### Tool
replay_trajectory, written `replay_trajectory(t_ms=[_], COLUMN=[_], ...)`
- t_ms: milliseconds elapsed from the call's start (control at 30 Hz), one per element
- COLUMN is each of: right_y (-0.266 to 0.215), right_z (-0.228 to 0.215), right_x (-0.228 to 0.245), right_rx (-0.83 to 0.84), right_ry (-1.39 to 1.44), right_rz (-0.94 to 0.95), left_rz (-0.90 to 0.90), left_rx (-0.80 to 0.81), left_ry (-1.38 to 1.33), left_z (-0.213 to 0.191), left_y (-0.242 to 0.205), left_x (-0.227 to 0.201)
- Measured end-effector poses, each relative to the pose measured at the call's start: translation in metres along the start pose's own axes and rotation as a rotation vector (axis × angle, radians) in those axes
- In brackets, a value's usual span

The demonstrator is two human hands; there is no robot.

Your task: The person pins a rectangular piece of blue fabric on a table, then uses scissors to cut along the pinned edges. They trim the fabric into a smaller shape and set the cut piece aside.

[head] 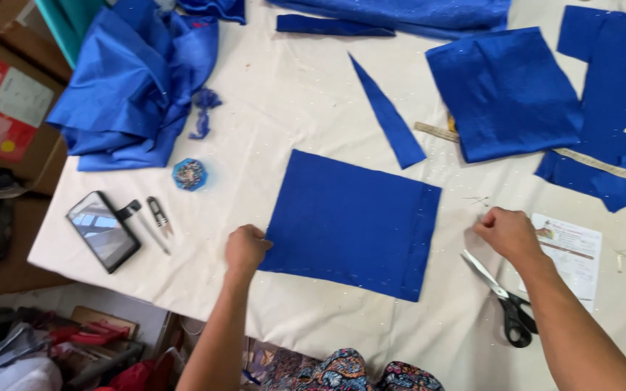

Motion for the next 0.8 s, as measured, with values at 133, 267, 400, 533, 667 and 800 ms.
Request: replay_trajectory(t_ms=[133, 267, 400, 533, 667, 800], right_y=[-0.012, -0.043, -0.101, -0.113, -0.109, -0.105], right_z=[0.038, 0.081, 0.079, 0.091, 0.111, 0.126], right_x=[0.015, 0.110, 0.250, 0.316, 0.337, 0.342], right_rx=[-0.068, -0.075, 0.104, 0.109, 0.134, 0.118], right_ry=[0.264, 0.822, 0.884, 0.806, 0.752, 0.727], right_rz=[0.004, -0.139, -0.382, -0.567, -0.621, -0.644], left_rz=[0.011, 0.039, 0.048, 0.055, 0.076, 0.080], left_rx=[0.036, 0.045, 0.059, 0.057, 0.083, 0.105], left_ry=[0.014, 0.023, 0.018, -0.011, 0.010, 0.040], left_z=[-0.005, 0.000, 0.002, -0.007, -0.008, -0.008], left_y=[-0.004, 0.000, 0.001, -0.004, 0.000, -0.002], left_x=[-0.007, -0.007, -0.010, -0.014, -0.013, -0.016])
Point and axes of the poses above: each hand's wrist, its own y-axis towards the middle knuckle, its own z-axis out of the palm, x = y × z, the point moved 3 cm from there along y, towards the middle knuckle, and after that the axes turned 1 degree about -z, right-handed, at the moved point
